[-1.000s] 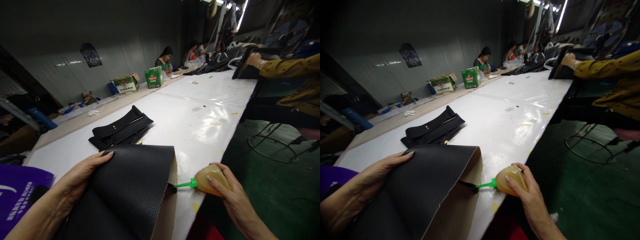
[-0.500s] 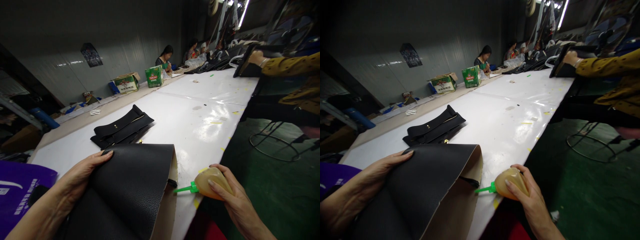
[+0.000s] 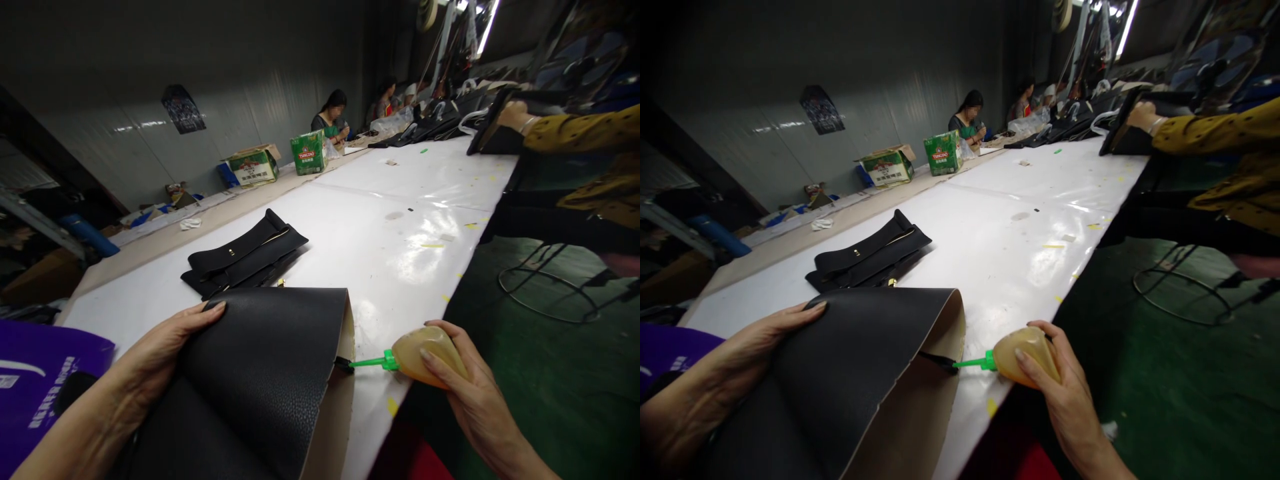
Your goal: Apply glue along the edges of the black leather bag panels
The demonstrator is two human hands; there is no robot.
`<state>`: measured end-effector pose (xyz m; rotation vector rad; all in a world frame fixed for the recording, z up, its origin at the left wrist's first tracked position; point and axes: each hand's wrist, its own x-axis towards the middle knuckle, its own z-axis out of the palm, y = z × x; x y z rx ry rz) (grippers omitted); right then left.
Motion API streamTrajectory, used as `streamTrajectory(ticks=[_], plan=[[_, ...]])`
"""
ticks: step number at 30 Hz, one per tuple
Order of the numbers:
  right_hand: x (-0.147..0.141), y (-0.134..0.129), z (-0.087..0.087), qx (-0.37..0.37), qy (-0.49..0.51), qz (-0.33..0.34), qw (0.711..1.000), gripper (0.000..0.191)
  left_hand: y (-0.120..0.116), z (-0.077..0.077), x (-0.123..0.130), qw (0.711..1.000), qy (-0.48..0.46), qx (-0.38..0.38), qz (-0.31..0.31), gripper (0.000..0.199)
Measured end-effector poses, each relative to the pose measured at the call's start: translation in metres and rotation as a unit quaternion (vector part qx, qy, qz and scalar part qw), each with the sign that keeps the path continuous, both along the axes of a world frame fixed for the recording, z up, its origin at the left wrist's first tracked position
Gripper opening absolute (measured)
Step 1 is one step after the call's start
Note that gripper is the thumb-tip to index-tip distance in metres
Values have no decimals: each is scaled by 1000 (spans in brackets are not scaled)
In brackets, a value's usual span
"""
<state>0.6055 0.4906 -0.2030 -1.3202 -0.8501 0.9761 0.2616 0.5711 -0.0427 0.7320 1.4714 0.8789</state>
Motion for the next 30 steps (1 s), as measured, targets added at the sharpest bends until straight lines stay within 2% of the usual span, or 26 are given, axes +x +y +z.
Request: streamTrajectory(ticks=[3,6,12,17,20,23,26,30], plan=[[2,-1,-5,-9,-30,20,999,50,2,-1,-3,1000,-1,5,-9,34],[3,-4,-9,-21,-18,45,999,51,4,-3,-5,1000,4,13,-6,35],[3,0,-7,2,-17,10,1000,48,2,-7,-7,1000,6,4,-7,37],[1,-5,-8,-24,-15,63,998,51,0,-7,-6,1000,9,-4,-1,40],[0,-4,-4,-15,21,42,999,50,0,-5,-5,1000,5,0,-3,39],[-1,0,-4,4,14,12,1000,49,2,-5,-5,1000,4,7,-7,36],[-2,-2,-8,-1,-15,36,999,49,3,-7,-7,1000,5,7,-8,35],[-4,-5,-6,-15,9,67,998,51,2,-8,-10,1000,3,0,-4,37]])
